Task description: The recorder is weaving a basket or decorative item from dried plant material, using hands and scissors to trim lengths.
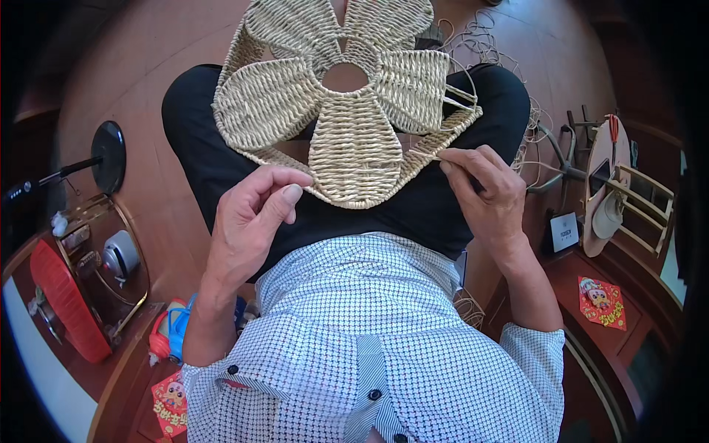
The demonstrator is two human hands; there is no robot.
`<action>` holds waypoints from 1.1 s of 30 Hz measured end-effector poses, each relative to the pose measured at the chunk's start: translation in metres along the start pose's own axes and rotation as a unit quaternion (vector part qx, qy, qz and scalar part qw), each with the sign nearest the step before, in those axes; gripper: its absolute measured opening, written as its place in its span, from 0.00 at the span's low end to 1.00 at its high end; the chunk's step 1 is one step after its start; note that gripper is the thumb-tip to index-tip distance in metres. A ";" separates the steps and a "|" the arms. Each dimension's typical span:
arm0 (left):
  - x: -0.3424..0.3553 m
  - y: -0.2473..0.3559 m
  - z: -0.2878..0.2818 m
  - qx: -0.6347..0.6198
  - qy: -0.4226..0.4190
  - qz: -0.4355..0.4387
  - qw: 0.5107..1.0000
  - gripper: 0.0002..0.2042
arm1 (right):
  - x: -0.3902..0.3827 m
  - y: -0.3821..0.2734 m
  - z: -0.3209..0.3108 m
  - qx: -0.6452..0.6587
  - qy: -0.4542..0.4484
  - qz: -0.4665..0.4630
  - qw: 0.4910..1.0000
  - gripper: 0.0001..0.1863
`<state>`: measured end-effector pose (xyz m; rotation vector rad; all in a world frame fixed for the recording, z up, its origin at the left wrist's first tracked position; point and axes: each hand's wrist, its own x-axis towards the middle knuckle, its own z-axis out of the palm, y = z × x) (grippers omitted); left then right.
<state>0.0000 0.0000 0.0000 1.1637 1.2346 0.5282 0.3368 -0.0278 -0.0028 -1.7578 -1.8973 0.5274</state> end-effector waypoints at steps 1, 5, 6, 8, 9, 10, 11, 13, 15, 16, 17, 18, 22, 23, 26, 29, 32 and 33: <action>0.001 0.001 0.001 -0.005 0.001 0.006 1.000 0.13 | 0.000 -0.002 -0.002 0.012 -0.007 0.008 1.000 0.07; 0.007 -0.001 0.005 -0.029 -0.006 0.017 0.999 0.13 | 0.003 -0.011 -0.001 -0.018 -0.034 0.003 0.999 0.05; 0.006 0.001 0.003 -0.029 -0.004 0.017 0.999 0.13 | 0.006 -0.013 0.002 -0.038 -0.035 -0.024 0.998 0.05; 0.004 0.005 0.000 -0.015 -0.013 -0.005 1.000 0.11 | 0.010 -0.017 0.010 -0.026 -0.040 -0.030 0.998 0.06; 0.004 0.006 0.001 -0.015 -0.012 -0.006 1.000 0.11 | 0.011 -0.018 0.012 -0.017 -0.047 -0.030 0.998 0.07; 0.005 0.006 0.001 -0.020 -0.013 -0.003 1.000 0.10 | 0.013 -0.019 0.013 -0.017 -0.047 -0.032 0.998 0.07; 0.005 0.006 0.002 -0.026 -0.015 -0.004 1.000 0.10 | 0.015 -0.020 0.013 0.019 -0.091 0.009 0.996 0.08; 0.006 0.006 0.003 -0.036 -0.016 0.005 0.999 0.11 | 0.019 -0.021 0.011 0.054 -0.136 0.053 0.988 0.09; 0.007 0.004 0.003 -0.048 -0.017 0.012 0.999 0.11 | 0.026 -0.021 0.008 0.168 -0.248 0.217 0.929 0.11; 0.007 0.004 0.003 -0.048 -0.017 0.013 0.999 0.11 | 0.029 -0.021 0.008 0.166 -0.247 0.218 0.929 0.11; 0.007 0.003 0.004 -0.051 -0.018 0.010 0.998 0.11 | 0.033 -0.020 0.009 0.184 -0.271 0.236 0.915 0.13; 0.007 0.003 0.004 -0.050 -0.017 0.015 0.999 0.11 | 0.035 -0.020 0.009 0.194 -0.296 0.261 0.898 0.15; 0.007 0.000 0.005 -0.038 -0.022 0.000 0.999 0.11 | 0.039 -0.018 0.012 0.293 -0.352 0.314 0.832 0.16; 0.007 0.000 0.005 -0.044 -0.025 -0.001 0.999 0.11 | 0.039 -0.018 0.015 0.321 -0.352 0.333 0.814 0.16; 0.010 -0.003 0.008 -0.053 -0.018 0.025 0.998 0.12 | 0.039 -0.016 0.016 0.351 -0.355 0.351 0.792 0.15; 0.012 -0.001 0.006 -0.036 -0.018 0.026 0.999 0.12 | 0.041 -0.013 0.016 0.368 -0.360 0.360 0.778 0.14; 0.016 0.004 0.011 -0.013 0.003 0.048 0.999 0.11 | 0.043 -0.012 0.018 0.378 -0.364 0.371 0.766 0.12; 0.018 0.005 0.014 -0.013 0.004 0.058 0.998 0.11 | 0.044 -0.012 0.018 0.369 -0.371 0.378 0.764 0.12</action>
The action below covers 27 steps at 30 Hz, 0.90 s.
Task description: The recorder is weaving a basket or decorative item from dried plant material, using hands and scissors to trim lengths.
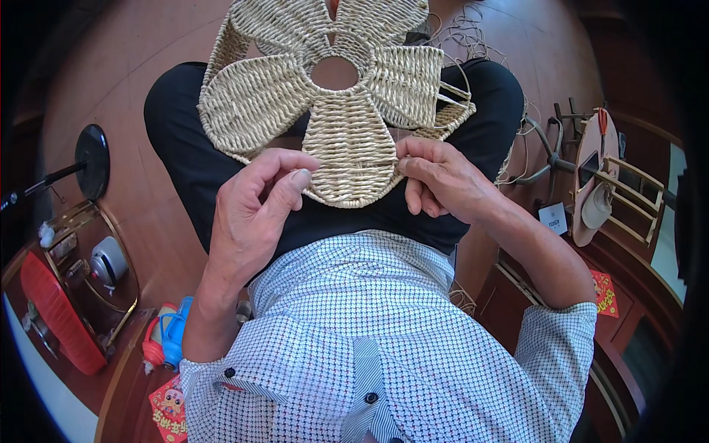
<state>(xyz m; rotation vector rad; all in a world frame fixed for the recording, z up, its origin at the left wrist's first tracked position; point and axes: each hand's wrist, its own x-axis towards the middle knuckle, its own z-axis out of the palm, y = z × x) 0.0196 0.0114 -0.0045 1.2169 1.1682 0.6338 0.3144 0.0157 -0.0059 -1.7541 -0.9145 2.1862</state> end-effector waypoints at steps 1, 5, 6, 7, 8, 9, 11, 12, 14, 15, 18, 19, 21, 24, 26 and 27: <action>0.001 0.002 0.003 0.024 0.011 0.008 1.000 0.10 | 0.000 0.000 0.000 0.005 0.000 -0.009 1.000 0.12; 0.008 0.004 0.021 0.146 0.034 0.090 0.985 0.08 | 0.000 -0.002 -0.001 0.008 -0.007 0.009 1.000 0.12; 0.011 0.004 0.025 0.149 0.035 0.084 0.985 0.08 | 0.001 -0.002 -0.001 0.005 -0.006 0.011 1.000 0.11; 0.014 0.002 0.030 0.196 0.033 0.144 0.969 0.08 | 0.001 -0.002 -0.002 0.008 -0.006 0.006 1.000 0.11; 0.017 0.001 0.035 0.242 0.030 0.203 0.948 0.08 | 0.001 -0.002 -0.002 0.009 -0.011 0.011 1.000 0.11; 0.019 -0.001 0.041 0.268 0.036 0.213 0.939 0.07 | 0.002 -0.002 -0.002 0.010 -0.015 0.016 1.000 0.11; 0.022 -0.005 0.049 0.311 0.042 0.232 0.921 0.07 | 0.003 -0.002 -0.003 0.009 -0.018 0.013 1.000 0.11; 0.023 -0.006 0.052 0.351 0.048 0.251 0.901 0.06 | 0.003 -0.002 -0.004 0.006 -0.020 0.012 1.000 0.11; 0.026 -0.009 0.057 0.356 0.048 0.255 0.898 0.06 | 0.004 -0.001 -0.005 0.007 -0.023 0.010 1.000 0.11; 0.027 -0.010 0.059 0.360 0.050 0.259 0.895 0.06 | 0.004 0.000 -0.006 0.007 -0.026 0.008 1.000 0.11; 0.029 -0.012 0.064 0.362 0.056 0.256 0.894 0.06 | 0.004 0.000 -0.006 0.011 -0.030 0.003 0.999 0.12; 0.030 -0.013 0.064 0.363 0.055 0.256 0.894 0.06 | 0.004 0.000 -0.005 0.012 -0.030 0.003 0.999 0.12; 0.032 -0.014 0.065 0.367 0.048 0.254 0.894 0.06 | 0.003 -0.002 -0.005 0.009 -0.033 0.001 0.999 0.13; 0.032 -0.013 0.063 0.363 0.055 0.259 0.893 0.05 | -0.003 -0.005 -0.002 -0.062 0.005 -0.017 0.998 0.14; 0.031 -0.011 0.056 0.342 0.051 0.243 0.907 0.05 | -0.016 -0.004 0.001 -0.258 0.096 -0.111 0.955 0.15; 0.030 -0.009 0.051 0.320 0.047 0.226 0.919 0.05 | -0.021 -0.003 0.004 -0.440 0.180 -0.200 0.857 0.17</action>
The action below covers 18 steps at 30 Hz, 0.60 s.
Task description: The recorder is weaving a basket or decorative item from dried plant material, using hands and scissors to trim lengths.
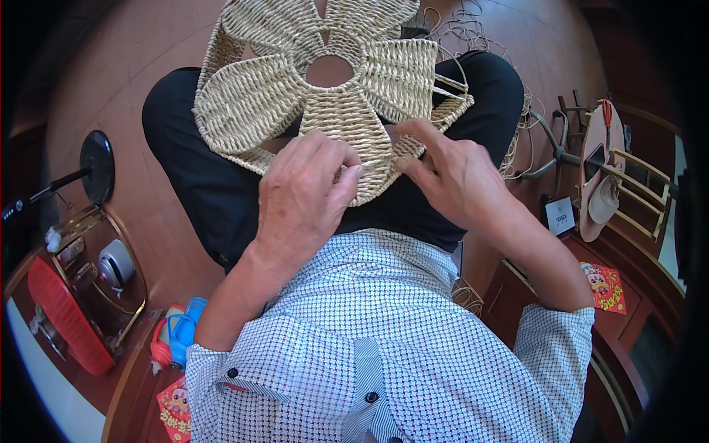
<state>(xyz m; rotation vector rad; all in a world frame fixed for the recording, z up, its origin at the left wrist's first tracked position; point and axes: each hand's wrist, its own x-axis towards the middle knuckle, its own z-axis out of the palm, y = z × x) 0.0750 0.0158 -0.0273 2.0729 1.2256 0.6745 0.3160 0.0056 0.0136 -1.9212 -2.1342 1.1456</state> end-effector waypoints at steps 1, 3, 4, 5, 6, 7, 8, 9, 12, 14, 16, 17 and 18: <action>-0.001 -0.001 -0.005 0.001 0.000 -0.002 1.000 0.05 | -0.005 -0.003 0.002 0.001 -0.002 -0.001 1.000 0.17; -0.003 -0.003 -0.014 -0.065 -0.012 -0.055 0.996 0.04 | -0.014 -0.010 0.008 -0.134 0.118 -0.059 0.982 0.20; -0.003 -0.003 -0.019 -0.073 -0.022 -0.067 0.995 0.04 | -0.020 -0.012 0.009 -0.173 0.106 -0.060 0.977 0.21; -0.004 -0.004 -0.023 -0.072 -0.022 -0.070 0.995 0.04 | -0.021 -0.014 0.012 -0.172 0.112 -0.068 0.976 0.21; -0.003 -0.004 -0.026 -0.093 -0.032 -0.081 0.992 0.04 | -0.022 -0.015 0.016 -0.164 0.147 -0.093 0.971 0.21; -0.003 -0.004 -0.028 -0.112 -0.042 -0.092 0.989 0.04 | -0.021 -0.016 0.020 -0.156 0.183 -0.118 0.963 0.21; -0.002 -0.004 -0.030 -0.110 -0.041 -0.093 0.989 0.04 | -0.017 -0.016 0.024 -0.078 0.206 -0.144 0.965 0.20; -0.001 -0.004 -0.032 -0.103 -0.048 -0.087 0.990 0.04 | -0.013 -0.017 0.030 -0.075 0.207 -0.146 0.965 0.20; 0.001 -0.002 -0.036 -0.112 -0.058 -0.090 0.988 0.05 | -0.003 -0.020 0.046 0.081 0.214 -0.196 0.953 0.16; 0.001 -0.002 -0.036 -0.129 -0.060 -0.097 0.985 0.05 | 0.003 -0.020 0.052 0.120 0.195 -0.175 0.958 0.14; 0.000 -0.004 -0.035 -0.129 -0.058 -0.099 0.985 0.05 | 0.005 -0.021 0.055 0.159 0.170 -0.154 0.960 0.12; -0.003 -0.005 -0.034 -0.125 -0.058 -0.102 0.985 0.05 | 0.004 -0.021 0.055 0.192 0.183 -0.135 0.955 0.10; -0.006 -0.006 -0.033 -0.144 -0.022 -0.131 0.981 0.05 | 0.004 -0.021 0.055 0.225 0.191 -0.114 0.949 0.08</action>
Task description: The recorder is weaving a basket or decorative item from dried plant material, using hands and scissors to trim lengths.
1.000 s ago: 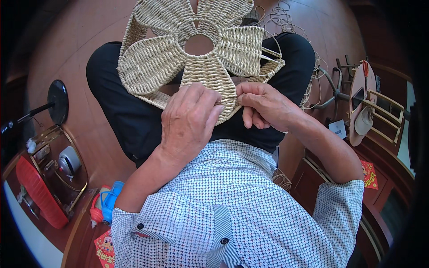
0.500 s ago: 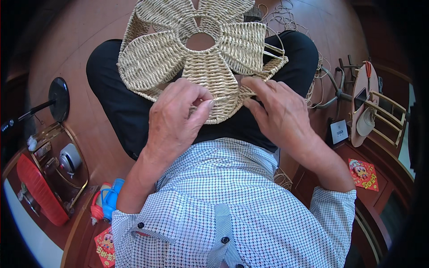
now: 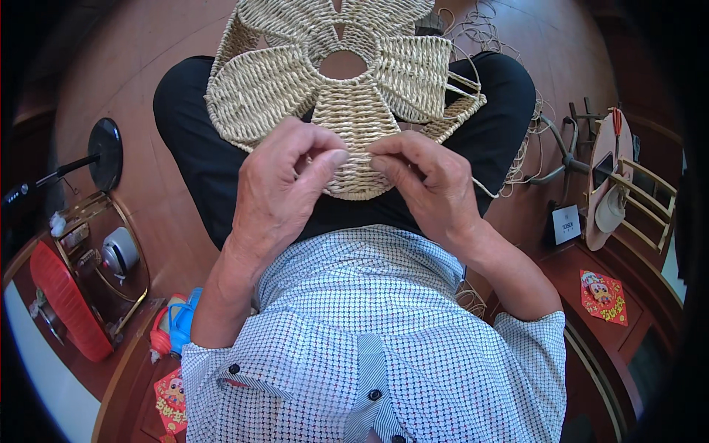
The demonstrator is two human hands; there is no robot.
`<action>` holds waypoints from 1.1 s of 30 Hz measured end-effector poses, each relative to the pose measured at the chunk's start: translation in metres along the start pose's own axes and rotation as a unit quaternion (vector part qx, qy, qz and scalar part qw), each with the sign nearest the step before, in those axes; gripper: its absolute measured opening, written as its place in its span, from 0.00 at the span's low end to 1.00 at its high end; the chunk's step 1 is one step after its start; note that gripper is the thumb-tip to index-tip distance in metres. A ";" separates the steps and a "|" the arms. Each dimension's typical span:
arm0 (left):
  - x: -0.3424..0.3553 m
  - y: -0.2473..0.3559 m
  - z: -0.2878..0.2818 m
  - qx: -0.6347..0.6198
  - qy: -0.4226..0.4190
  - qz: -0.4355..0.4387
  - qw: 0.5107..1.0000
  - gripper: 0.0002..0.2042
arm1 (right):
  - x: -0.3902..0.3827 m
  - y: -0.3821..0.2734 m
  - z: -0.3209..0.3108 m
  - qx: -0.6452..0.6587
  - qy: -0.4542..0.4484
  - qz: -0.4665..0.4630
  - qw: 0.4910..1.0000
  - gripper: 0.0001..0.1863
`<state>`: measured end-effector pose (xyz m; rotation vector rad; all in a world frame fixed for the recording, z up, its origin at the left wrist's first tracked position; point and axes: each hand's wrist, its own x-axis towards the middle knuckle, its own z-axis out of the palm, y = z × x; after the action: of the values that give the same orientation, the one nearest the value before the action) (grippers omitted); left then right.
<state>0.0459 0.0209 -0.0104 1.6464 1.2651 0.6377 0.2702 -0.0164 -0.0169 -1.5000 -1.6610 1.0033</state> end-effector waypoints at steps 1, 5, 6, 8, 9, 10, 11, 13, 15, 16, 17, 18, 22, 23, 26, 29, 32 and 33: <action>-0.003 -0.003 0.001 -0.025 0.036 -0.023 0.999 0.05 | 0.000 0.000 -0.002 0.002 0.003 -0.004 1.000 0.08; -0.017 -0.015 0.008 0.068 0.079 0.057 0.993 0.06 | -0.001 0.001 -0.007 0.019 0.004 0.021 1.000 0.08; -0.020 -0.017 0.011 0.108 0.083 0.096 0.986 0.07 | -0.001 0.001 -0.008 -0.010 0.006 -0.003 1.000 0.07; -0.024 -0.021 0.017 0.161 0.094 0.147 0.971 0.10 | -0.001 0.002 -0.008 -0.038 0.007 -0.028 0.999 0.06; -0.025 -0.021 0.019 0.161 0.095 0.146 0.971 0.10 | -0.001 0.002 -0.008 -0.048 0.003 -0.025 0.999 0.06; -0.026 -0.022 0.021 0.175 0.098 0.154 0.967 0.10 | -0.001 0.002 -0.009 -0.057 0.000 -0.023 0.998 0.05; -0.027 -0.022 0.023 0.188 0.100 0.163 0.963 0.11 | -0.001 0.003 -0.009 -0.057 0.000 -0.024 0.998 0.05; -0.027 -0.022 0.024 0.194 0.101 0.165 0.962 0.12 | -0.001 0.003 -0.010 -0.059 -0.005 -0.021 0.998 0.05; -0.027 -0.021 0.024 0.201 0.103 0.167 0.960 0.12 | 0.000 0.003 -0.010 -0.063 -0.008 -0.022 0.998 0.05; -0.027 -0.021 0.024 0.204 0.098 0.168 0.959 0.13 | 0.000 0.003 -0.009 -0.068 -0.012 -0.022 0.997 0.05; -0.027 -0.020 0.023 0.206 0.092 0.168 0.960 0.13 | 0.000 0.003 -0.008 -0.068 -0.012 -0.022 0.997 0.05; -0.027 -0.020 0.023 0.208 0.093 0.170 0.959 0.13 | 0.000 0.003 -0.007 -0.070 -0.007 -0.030 0.997 0.05; -0.031 -0.022 0.023 0.240 0.073 0.174 0.952 0.15 | -0.001 0.003 -0.003 -0.096 -0.007 -0.053 0.994 0.05; -0.032 -0.024 0.023 0.246 0.065 0.174 0.951 0.16 | -0.001 0.003 -0.002 -0.096 -0.007 -0.055 0.994 0.05; -0.034 -0.028 0.024 0.258 0.072 0.194 0.944 0.17 | -0.001 0.004 -0.002 -0.113 -0.028 -0.037 0.993 0.06; -0.037 -0.030 0.025 0.266 0.073 0.198 0.940 0.19 | -0.001 0.006 -0.002 -0.120 -0.034 -0.065 0.990 0.07; -0.039 -0.030 0.025 0.266 0.070 0.195 0.941 0.20 | 0.000 0.008 -0.002 -0.138 -0.042 -0.108 0.984 0.08; -0.039 -0.030 0.025 0.265 0.071 0.195 0.942 0.20 | 0.000 0.008 -0.002 -0.153 -0.039 -0.125 0.980 0.09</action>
<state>0.0399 -0.0234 -0.0426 2.3744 1.2940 0.6981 0.2759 -0.0160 -0.0231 -1.4065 -2.0747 0.7030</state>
